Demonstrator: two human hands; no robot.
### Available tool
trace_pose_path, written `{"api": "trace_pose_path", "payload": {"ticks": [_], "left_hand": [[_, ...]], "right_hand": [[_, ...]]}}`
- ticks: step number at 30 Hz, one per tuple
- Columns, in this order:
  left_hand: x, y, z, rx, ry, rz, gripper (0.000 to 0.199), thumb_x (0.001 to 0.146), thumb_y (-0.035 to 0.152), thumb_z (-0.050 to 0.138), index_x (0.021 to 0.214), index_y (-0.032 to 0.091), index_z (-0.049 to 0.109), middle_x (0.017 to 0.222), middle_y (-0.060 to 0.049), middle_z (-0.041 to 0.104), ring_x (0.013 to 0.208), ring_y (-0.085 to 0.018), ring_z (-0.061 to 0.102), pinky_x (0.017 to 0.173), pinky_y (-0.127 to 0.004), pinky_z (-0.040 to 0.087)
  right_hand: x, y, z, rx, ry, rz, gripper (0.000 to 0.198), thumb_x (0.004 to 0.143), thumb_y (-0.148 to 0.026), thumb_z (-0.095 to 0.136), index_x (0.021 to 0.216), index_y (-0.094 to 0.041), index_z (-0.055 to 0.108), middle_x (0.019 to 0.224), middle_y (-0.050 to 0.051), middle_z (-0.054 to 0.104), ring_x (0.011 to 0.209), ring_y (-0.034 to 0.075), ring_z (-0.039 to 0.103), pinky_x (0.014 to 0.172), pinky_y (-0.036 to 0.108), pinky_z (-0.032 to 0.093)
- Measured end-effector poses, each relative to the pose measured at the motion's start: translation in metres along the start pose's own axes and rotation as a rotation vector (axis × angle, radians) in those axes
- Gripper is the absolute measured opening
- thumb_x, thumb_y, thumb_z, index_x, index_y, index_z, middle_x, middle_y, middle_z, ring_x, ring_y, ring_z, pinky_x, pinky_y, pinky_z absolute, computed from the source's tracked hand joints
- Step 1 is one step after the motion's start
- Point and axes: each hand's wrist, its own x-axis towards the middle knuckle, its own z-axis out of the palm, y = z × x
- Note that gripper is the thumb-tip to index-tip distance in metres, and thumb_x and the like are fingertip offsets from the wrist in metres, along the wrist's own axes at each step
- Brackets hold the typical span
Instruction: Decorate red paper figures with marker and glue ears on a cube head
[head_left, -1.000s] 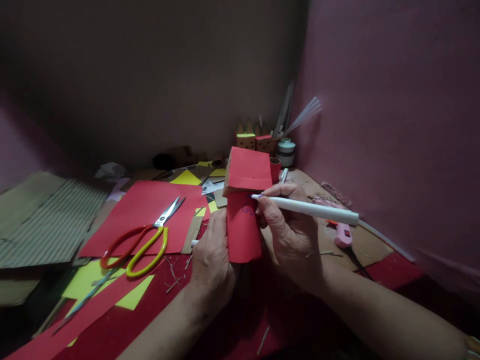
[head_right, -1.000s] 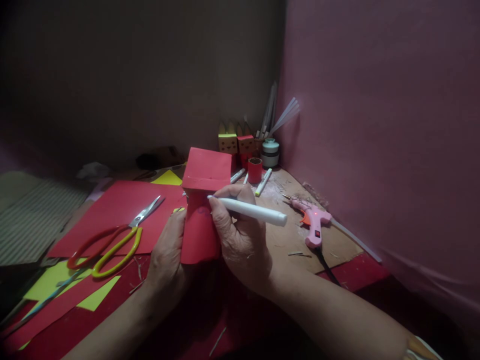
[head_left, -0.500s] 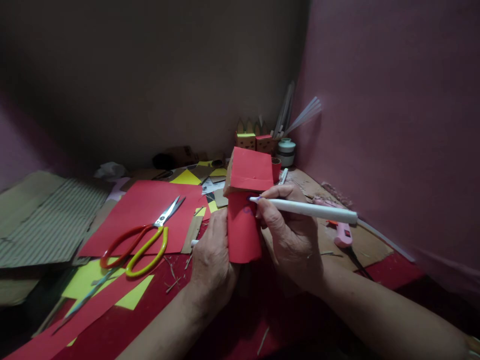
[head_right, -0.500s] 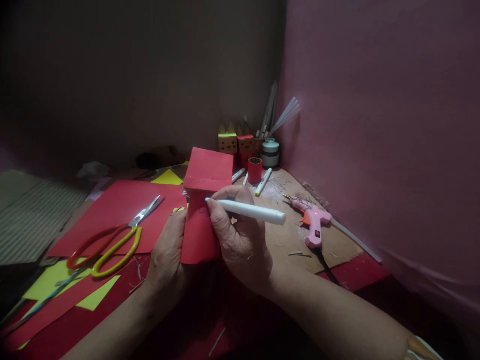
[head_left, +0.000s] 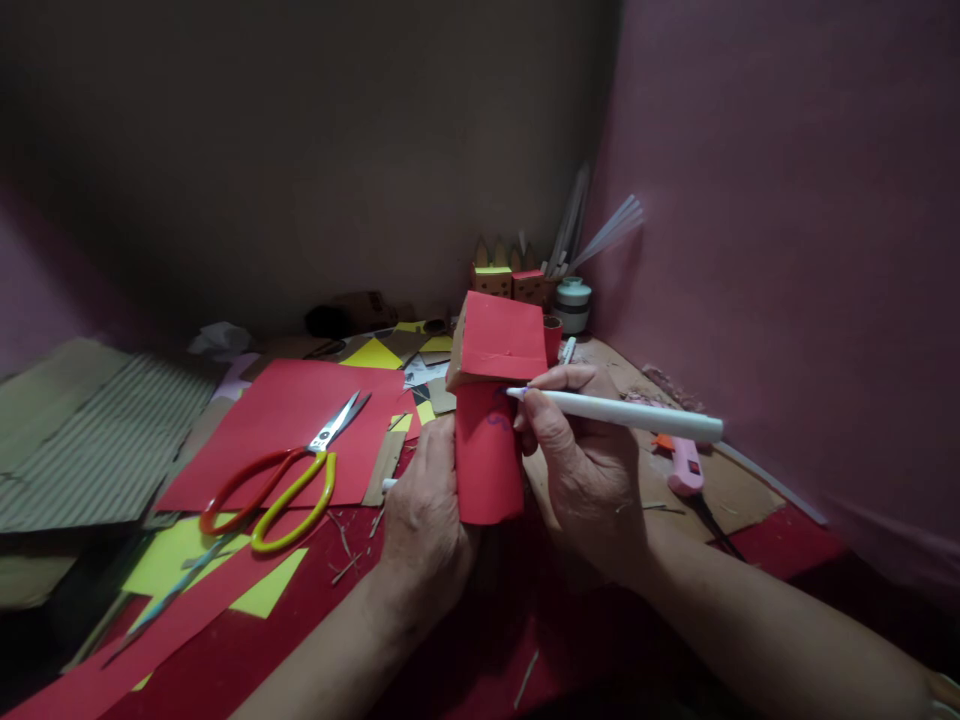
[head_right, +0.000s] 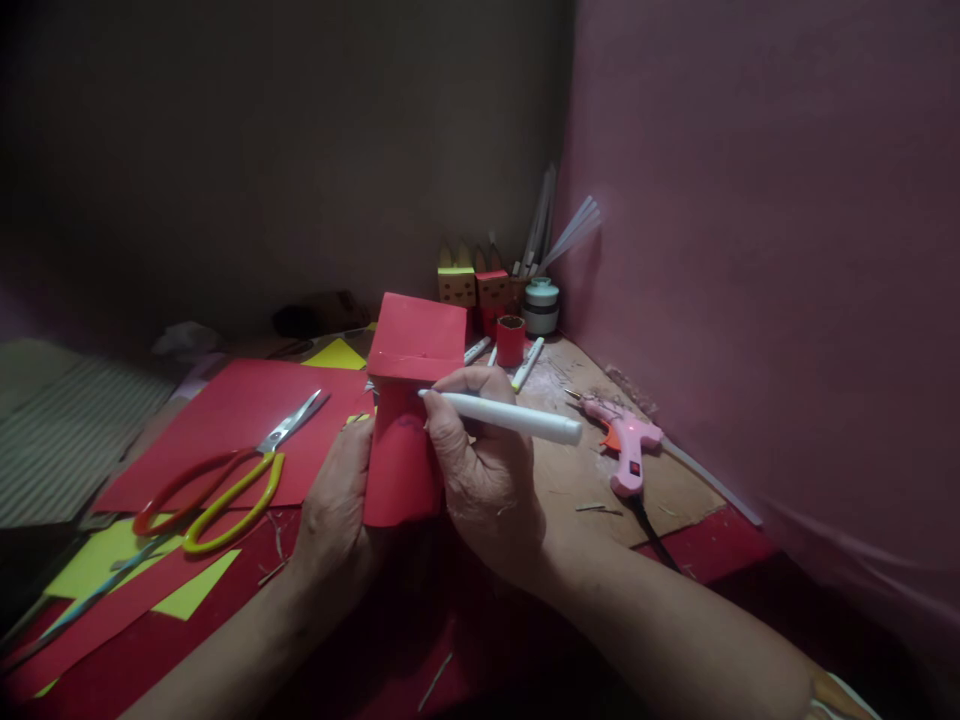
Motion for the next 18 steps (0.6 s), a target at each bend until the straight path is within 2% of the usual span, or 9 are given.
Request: {"api": "trace_pose_path", "payload": {"ticks": [5,10,18], "left_hand": [[-0.0002,-0.0001,0.0003,0.019,0.016,0.027,0.018,0.1,0.029,0.052,0.114,0.02,0.058,0.098,-0.007,0.066,0.083,-0.024,0.064,0.074,-0.039,0.052],[0.001,0.0013,-0.0007,-0.034,-0.004,-0.047,0.022,0.102,0.033,0.05,0.117,0.02,0.06,0.102,-0.007,0.068,0.085,-0.024,0.066,0.073,-0.039,0.052],[0.0007,-0.0001,0.0023,-0.088,0.016,-0.06,0.017,0.098,0.032,0.054,0.113,0.022,0.058,0.098,-0.006,0.066,0.079,-0.023,0.064,0.068,-0.038,0.051]], "right_hand": [[0.0001,-0.0002,-0.0014,-0.014,-0.03,-0.029,0.005,0.1,-0.031,0.065,0.099,-0.027,0.062,0.089,-0.002,0.06,0.074,0.013,0.055,0.067,0.031,0.045],[-0.0017,-0.0035,-0.0024,-0.049,-0.046,-0.023,0.005,0.1,-0.03,0.066,0.099,-0.026,0.063,0.088,-0.002,0.06,0.073,0.013,0.056,0.065,0.031,0.045],[0.0008,-0.003,-0.0023,0.048,-0.026,-0.042,0.003,0.101,-0.028,0.063,0.098,-0.027,0.063,0.084,-0.003,0.059,0.072,0.014,0.055,0.067,0.033,0.045]]}}
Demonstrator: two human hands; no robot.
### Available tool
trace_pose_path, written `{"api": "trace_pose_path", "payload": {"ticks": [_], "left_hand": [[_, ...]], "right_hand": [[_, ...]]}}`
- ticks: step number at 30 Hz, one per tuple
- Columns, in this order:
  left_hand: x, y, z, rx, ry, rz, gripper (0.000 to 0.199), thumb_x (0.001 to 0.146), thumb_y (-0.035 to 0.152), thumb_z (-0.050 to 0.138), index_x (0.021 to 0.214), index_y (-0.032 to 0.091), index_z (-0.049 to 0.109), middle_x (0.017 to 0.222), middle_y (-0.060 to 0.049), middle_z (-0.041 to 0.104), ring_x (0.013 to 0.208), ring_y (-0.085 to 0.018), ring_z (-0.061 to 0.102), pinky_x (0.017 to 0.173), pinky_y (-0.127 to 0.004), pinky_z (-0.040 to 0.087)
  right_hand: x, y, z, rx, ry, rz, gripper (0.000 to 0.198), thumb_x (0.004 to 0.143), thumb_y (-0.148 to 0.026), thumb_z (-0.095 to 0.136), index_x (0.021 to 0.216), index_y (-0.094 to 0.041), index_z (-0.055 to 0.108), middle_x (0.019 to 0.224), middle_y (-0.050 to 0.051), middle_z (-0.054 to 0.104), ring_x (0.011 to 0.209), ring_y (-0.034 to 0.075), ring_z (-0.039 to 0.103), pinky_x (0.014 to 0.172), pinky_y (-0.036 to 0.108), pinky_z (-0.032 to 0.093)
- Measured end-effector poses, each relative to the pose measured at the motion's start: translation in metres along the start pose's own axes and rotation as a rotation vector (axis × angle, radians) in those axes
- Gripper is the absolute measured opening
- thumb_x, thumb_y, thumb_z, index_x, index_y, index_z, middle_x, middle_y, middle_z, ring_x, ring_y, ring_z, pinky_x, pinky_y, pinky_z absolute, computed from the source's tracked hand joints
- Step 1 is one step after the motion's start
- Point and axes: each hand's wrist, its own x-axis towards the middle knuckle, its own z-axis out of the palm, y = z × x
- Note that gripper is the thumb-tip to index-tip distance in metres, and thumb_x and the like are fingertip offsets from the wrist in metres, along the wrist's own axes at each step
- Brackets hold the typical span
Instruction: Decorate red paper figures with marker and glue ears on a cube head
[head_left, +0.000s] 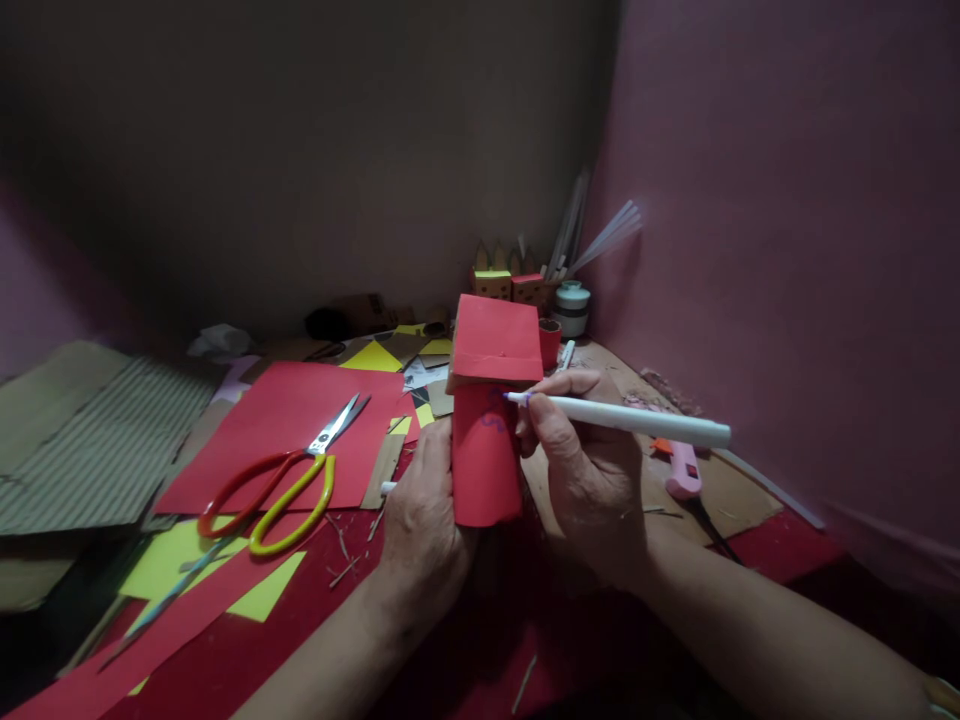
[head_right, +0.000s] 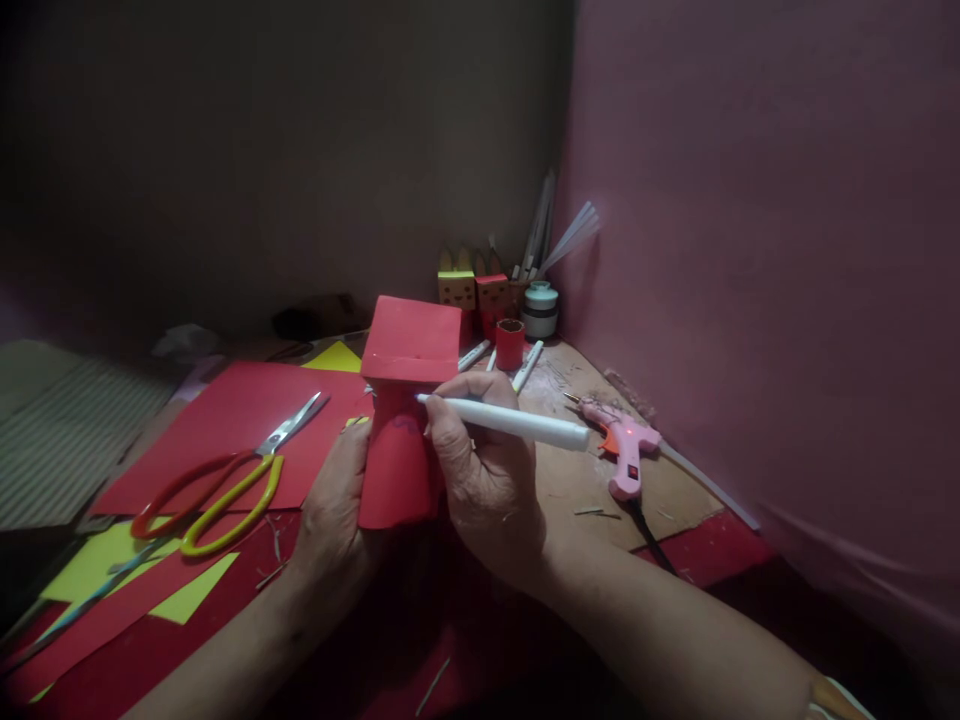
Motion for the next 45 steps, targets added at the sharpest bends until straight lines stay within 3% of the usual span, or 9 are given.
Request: {"api": "trace_pose_path", "payload": {"ticks": [30,36,45], "left_hand": [[0.0018,0.0013,0.0011,0.089,0.028,0.082,0.021,0.099,0.032,0.052,0.115,0.02,0.058,0.097,-0.007,0.066,0.082,-0.024,0.066,0.073,-0.04,0.053],[0.0005,0.0004,0.0007,0.027,0.0,0.014,0.021,0.1,0.034,0.054,0.115,0.021,0.059,0.101,-0.006,0.066,0.082,-0.023,0.064,0.071,-0.039,0.051],[0.0,-0.001,0.0008,0.036,0.012,0.019,0.014,0.099,0.033,0.055,0.11,0.024,0.058,0.098,-0.004,0.066,0.08,-0.022,0.064,0.067,-0.036,0.05]], "right_hand": [[-0.0014,-0.0014,-0.0042,-0.17,-0.064,-0.017,0.006,0.101,-0.031,0.063,0.099,-0.026,0.062,0.089,-0.001,0.06,0.077,0.014,0.057,0.066,0.031,0.046],[-0.0016,-0.0011,-0.0035,-0.15,-0.05,-0.025,0.006,0.101,-0.029,0.062,0.096,-0.026,0.061,0.086,-0.002,0.059,0.074,0.014,0.056,0.065,0.031,0.046],[-0.0013,0.0023,-0.0036,-0.131,-0.018,-0.01,0.008,0.101,-0.03,0.062,0.094,-0.026,0.06,0.083,-0.002,0.057,0.072,0.015,0.054,0.067,0.033,0.047]]}}
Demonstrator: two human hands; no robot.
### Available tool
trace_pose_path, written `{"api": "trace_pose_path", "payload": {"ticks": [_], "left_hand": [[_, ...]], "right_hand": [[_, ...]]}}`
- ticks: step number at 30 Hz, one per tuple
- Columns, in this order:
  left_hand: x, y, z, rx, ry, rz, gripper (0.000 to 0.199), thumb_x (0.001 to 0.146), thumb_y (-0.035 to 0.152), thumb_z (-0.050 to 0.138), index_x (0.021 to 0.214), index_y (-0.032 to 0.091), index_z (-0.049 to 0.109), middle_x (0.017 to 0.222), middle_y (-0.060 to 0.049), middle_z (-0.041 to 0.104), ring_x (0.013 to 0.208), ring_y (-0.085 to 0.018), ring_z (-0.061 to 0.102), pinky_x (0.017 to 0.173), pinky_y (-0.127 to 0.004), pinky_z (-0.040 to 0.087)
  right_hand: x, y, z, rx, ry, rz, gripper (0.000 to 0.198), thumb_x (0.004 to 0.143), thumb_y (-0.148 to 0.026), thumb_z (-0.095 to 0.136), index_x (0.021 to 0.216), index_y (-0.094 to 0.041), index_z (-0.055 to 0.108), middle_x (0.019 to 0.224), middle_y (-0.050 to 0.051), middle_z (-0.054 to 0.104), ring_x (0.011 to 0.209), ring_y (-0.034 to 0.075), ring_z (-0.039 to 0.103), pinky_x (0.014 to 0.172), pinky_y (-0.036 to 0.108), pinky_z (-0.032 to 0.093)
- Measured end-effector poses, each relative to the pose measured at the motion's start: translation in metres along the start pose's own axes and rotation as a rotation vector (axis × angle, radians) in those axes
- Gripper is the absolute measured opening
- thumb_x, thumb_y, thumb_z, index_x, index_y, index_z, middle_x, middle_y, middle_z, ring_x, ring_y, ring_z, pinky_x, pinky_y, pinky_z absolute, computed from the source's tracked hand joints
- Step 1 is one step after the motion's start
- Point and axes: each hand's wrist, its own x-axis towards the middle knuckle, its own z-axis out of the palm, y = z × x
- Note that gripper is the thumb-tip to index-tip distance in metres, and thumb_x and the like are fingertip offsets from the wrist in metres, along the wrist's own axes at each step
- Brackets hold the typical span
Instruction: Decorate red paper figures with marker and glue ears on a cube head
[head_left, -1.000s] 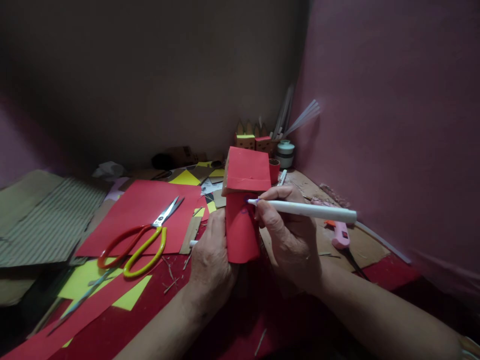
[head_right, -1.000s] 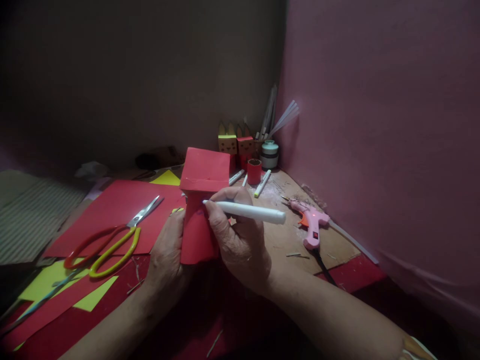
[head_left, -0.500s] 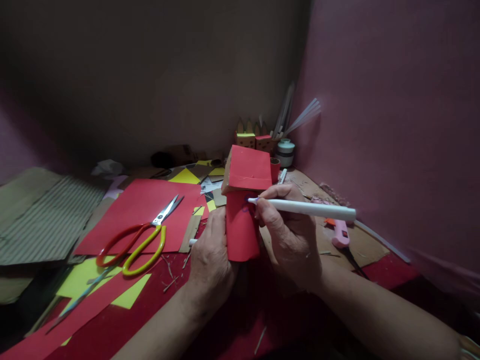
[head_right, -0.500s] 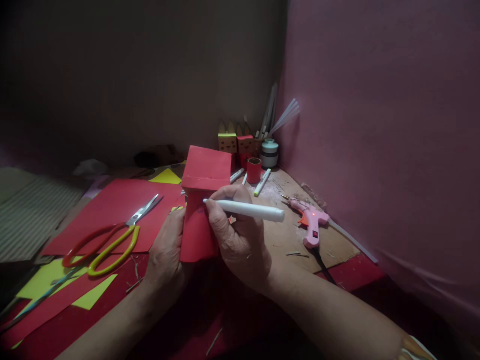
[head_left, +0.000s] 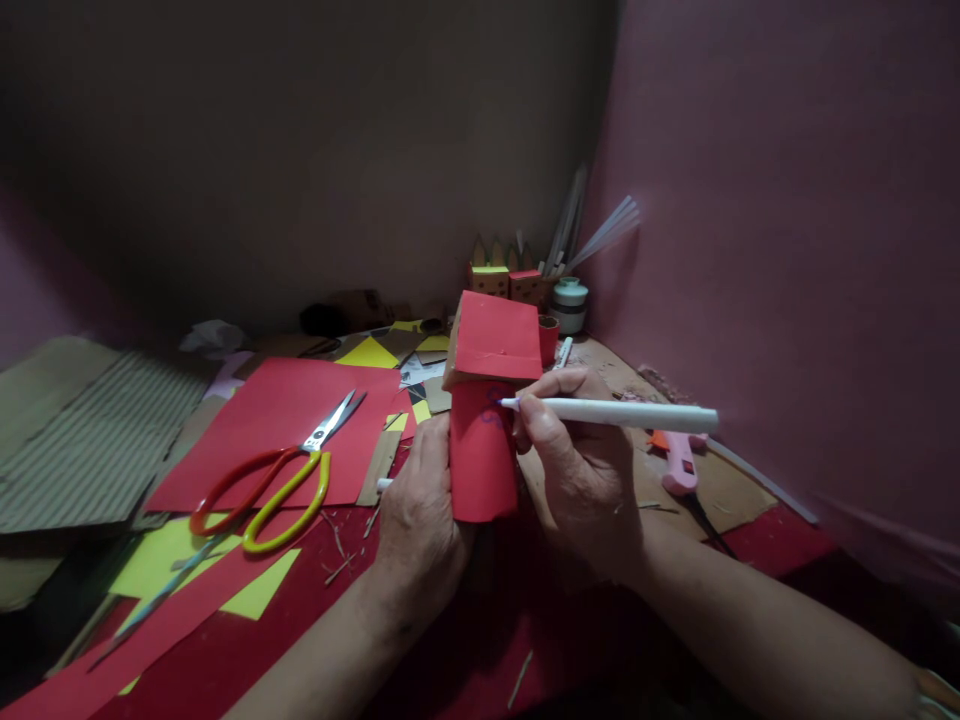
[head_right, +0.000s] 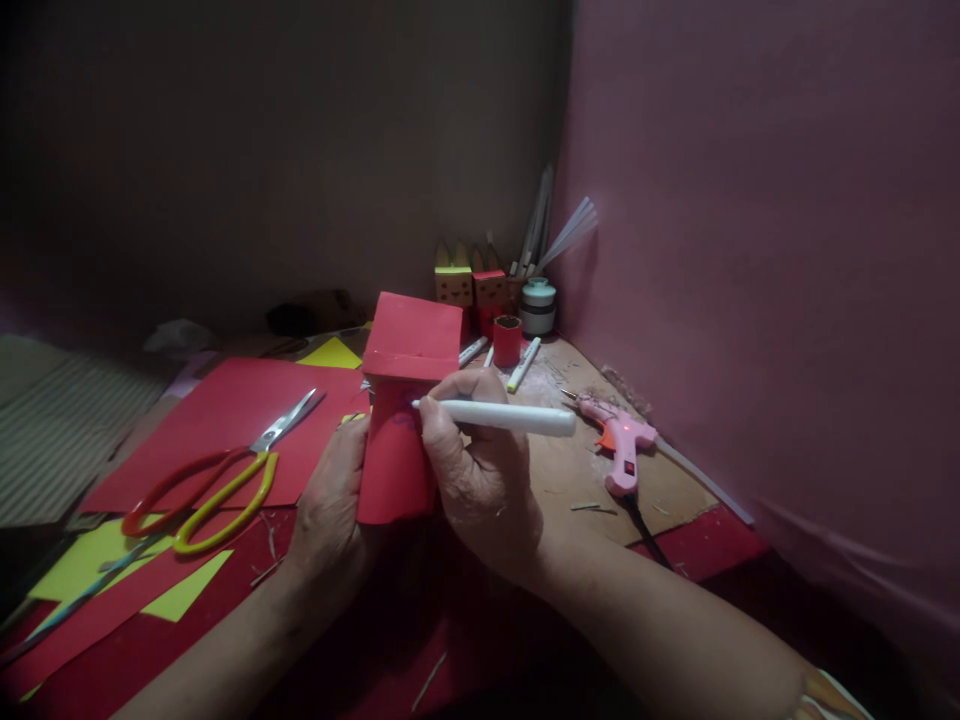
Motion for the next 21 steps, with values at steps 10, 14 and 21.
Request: {"api": "trace_pose_path", "payload": {"ticks": [10,14,21], "left_hand": [[-0.0005,0.0011,-0.001,-0.009,-0.005,-0.004,0.015,0.1,0.031,0.054,0.111,0.022,0.059,0.097,-0.004,0.067,0.082,-0.022,0.064,0.07,-0.036,0.051],[-0.0003,-0.0011,0.0005,0.0,-0.005,0.009,0.018,0.101,0.031,0.053,0.114,0.021,0.059,0.1,-0.006,0.067,0.086,-0.024,0.065,0.074,-0.039,0.051],[0.0003,0.0005,-0.0006,0.001,-0.008,-0.016,0.017,0.101,0.032,0.051,0.111,0.021,0.06,0.099,-0.007,0.068,0.086,-0.025,0.065,0.077,-0.042,0.052]], "right_hand": [[-0.0002,0.0006,0.0004,0.015,-0.007,0.003,0.007,0.101,-0.029,0.062,0.095,-0.026,0.06,0.082,-0.002,0.057,0.072,0.015,0.054,0.066,0.032,0.047],[-0.0003,-0.0008,0.0004,0.016,-0.017,0.002,0.007,0.101,-0.031,0.063,0.096,-0.026,0.06,0.083,-0.002,0.058,0.072,0.015,0.054,0.065,0.031,0.046],[-0.0004,-0.0002,0.0009,0.001,-0.013,0.001,0.008,0.1,-0.031,0.063,0.095,-0.026,0.061,0.083,-0.002,0.058,0.072,0.015,0.054,0.065,0.032,0.046]]}}
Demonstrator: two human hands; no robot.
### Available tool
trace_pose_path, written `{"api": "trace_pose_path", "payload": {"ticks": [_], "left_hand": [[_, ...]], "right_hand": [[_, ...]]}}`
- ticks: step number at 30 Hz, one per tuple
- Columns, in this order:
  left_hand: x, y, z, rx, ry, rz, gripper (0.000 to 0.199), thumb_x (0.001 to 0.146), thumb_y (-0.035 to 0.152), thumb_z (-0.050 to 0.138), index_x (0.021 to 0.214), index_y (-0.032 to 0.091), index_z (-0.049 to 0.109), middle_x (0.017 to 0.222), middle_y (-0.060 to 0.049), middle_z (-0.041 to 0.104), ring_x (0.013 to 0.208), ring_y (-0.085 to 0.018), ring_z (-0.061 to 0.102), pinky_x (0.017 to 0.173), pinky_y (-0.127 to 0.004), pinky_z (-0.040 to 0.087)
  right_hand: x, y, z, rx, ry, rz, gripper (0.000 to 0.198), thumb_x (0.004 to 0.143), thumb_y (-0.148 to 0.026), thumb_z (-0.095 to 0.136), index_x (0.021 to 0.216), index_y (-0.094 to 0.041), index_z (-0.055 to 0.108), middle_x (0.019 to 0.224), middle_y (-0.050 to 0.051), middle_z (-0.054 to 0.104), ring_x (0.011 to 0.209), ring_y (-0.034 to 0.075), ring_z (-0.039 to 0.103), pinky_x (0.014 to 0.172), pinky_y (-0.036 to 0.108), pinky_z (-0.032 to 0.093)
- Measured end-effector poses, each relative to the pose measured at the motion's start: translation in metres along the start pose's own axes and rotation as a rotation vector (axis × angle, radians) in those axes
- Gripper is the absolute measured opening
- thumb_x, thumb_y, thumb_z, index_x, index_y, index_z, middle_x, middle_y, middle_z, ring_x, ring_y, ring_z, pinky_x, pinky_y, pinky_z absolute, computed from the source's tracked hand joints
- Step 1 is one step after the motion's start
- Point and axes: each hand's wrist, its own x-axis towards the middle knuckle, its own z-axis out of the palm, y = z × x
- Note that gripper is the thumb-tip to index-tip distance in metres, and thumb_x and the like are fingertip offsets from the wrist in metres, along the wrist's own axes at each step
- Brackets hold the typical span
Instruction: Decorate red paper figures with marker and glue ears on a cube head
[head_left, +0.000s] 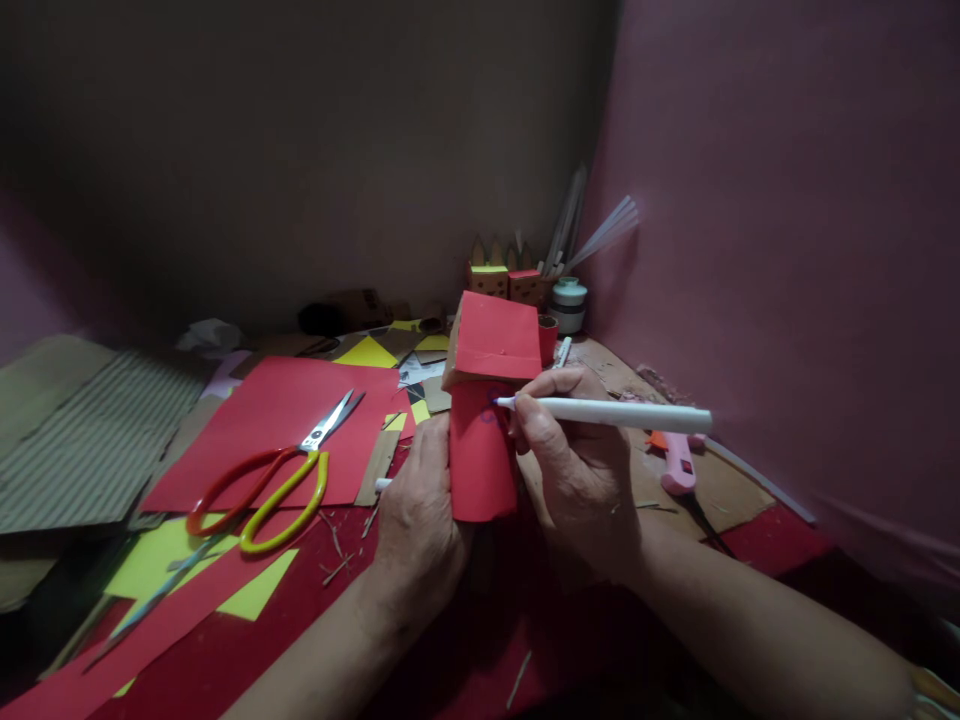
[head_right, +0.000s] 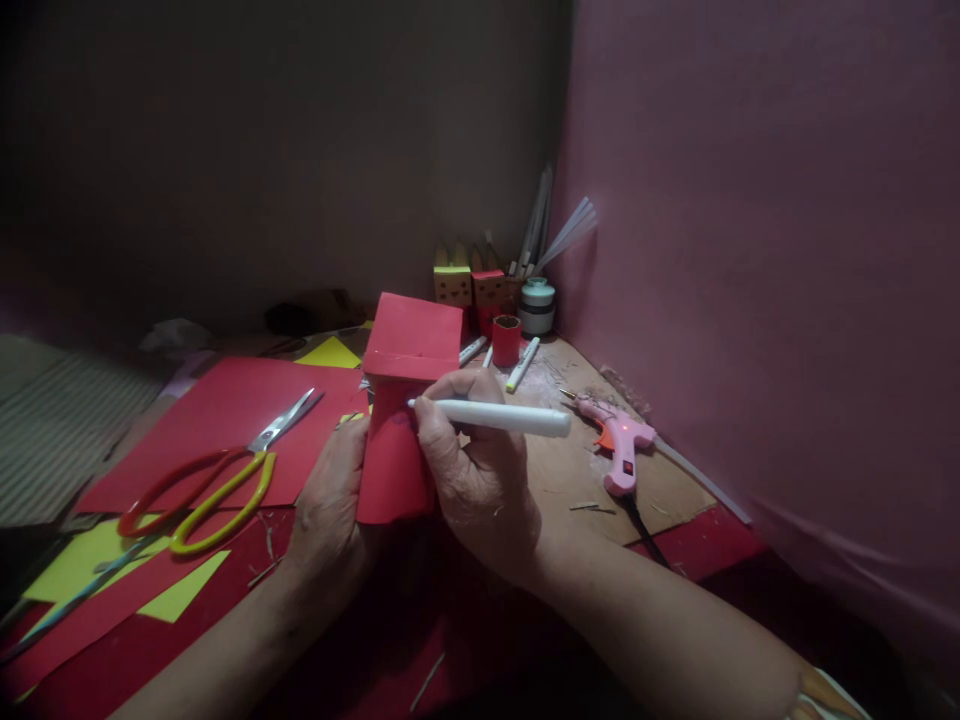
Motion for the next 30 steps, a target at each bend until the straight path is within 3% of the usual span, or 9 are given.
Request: {"api": "trace_pose_path", "payload": {"ticks": [6,15,30], "left_hand": [[-0.0011,-0.001,0.0,0.026,0.008,0.017,0.015,0.1,0.03,0.054,0.112,0.022,0.058,0.099,-0.006,0.069,0.084,-0.024,0.066,0.069,-0.036,0.051],[-0.0006,-0.0011,0.0003,0.027,0.009,0.024,0.014,0.1,0.03,0.052,0.11,0.023,0.058,0.097,-0.005,0.068,0.082,-0.023,0.066,0.07,-0.036,0.05],[-0.0002,-0.0002,-0.0007,-0.02,-0.02,-0.024,0.016,0.099,0.029,0.055,0.113,0.022,0.059,0.102,-0.005,0.068,0.087,-0.024,0.065,0.072,-0.038,0.05]], "right_hand": [[-0.0005,0.0017,0.0001,0.016,0.021,0.0,0.007,0.1,-0.03,0.062,0.095,-0.027,0.06,0.082,-0.002,0.058,0.071,0.015,0.054,0.065,0.032,0.046],[0.0012,-0.0032,0.0004,-0.019,-0.017,-0.004,0.005,0.1,-0.03,0.063,0.097,-0.026,0.061,0.086,-0.001,0.06,0.075,0.016,0.056,0.066,0.032,0.047],[-0.0001,0.0013,0.0005,-0.003,0.042,0.022,0.007,0.1,-0.029,0.061,0.093,-0.027,0.06,0.079,-0.003,0.057,0.069,0.014,0.053,0.065,0.033,0.046]]}}
